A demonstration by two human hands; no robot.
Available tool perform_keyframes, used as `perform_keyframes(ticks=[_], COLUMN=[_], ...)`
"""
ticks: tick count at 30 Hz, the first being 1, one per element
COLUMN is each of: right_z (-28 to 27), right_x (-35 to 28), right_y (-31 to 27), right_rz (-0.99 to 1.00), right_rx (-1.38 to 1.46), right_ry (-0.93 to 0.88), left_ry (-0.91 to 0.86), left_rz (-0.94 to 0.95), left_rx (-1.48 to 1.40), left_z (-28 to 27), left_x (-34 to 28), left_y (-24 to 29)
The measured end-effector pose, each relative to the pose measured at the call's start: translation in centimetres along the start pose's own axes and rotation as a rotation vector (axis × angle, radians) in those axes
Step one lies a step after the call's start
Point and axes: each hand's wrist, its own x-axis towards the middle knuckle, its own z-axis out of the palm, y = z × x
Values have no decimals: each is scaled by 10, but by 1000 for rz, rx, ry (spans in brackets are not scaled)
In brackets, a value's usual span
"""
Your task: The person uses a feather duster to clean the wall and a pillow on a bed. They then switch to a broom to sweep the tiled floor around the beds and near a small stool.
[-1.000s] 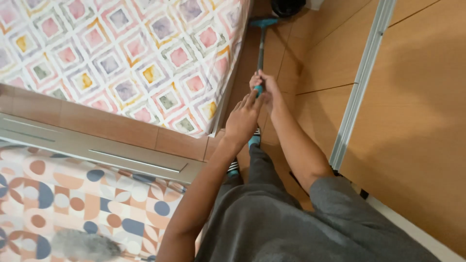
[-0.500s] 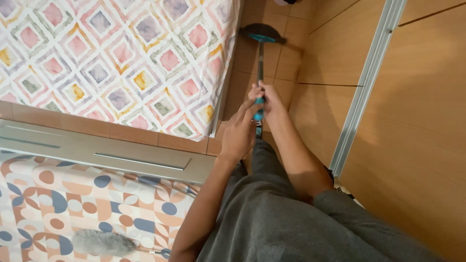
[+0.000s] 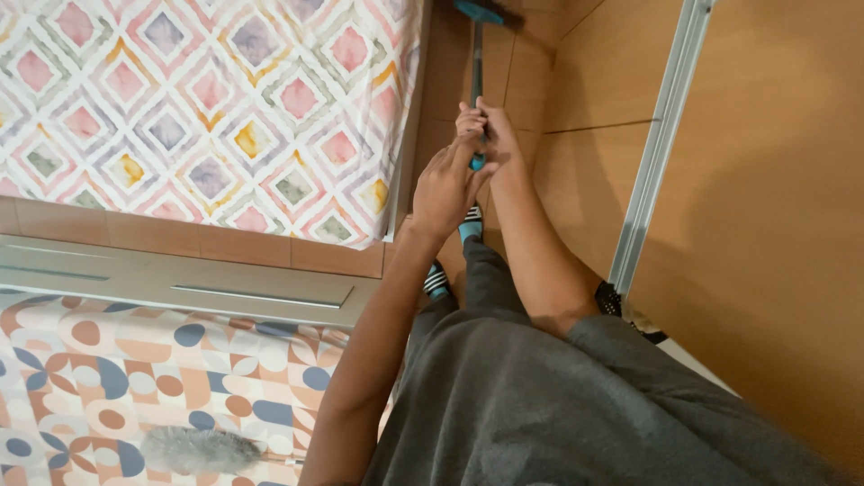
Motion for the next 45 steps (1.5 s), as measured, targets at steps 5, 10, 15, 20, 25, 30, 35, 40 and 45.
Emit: perform_keyframes(ticks=[5,10,15,20,25,30,35,40,45], right_z=[-72,-80,-101,-51,-38,-42,-52,-110,-183], right_x=[-20,-106,-152,-164,-143,-114,-94,-90,-111], right_y=[33,111,119,123,47,-49,-131,-122,-35], right_rz=[144,-6,97,-140,-197,-292,-267,-157,-221], right_rx=[15,-172,-56,-261,-188,-386,-200,-36,-1], right_ry=[-213,-65,-69,64,101,66,-24,-143,-84], left_ry=[61,100,161,122,61,-104,-399,-397,-322], left_rz=[92,214,241,215,154,21,-322,-522,-464], left_rx=[26,86,30,-17,-31,0,-25,18,-51], left_z=[-10,-16,-11,-9,3,27,23,2,-1], left_x=[-51,-118,-165,-158,-115,-105,-154,-215,-254], left_y=[11,37,76,82,82,51,-10,-36,-40])
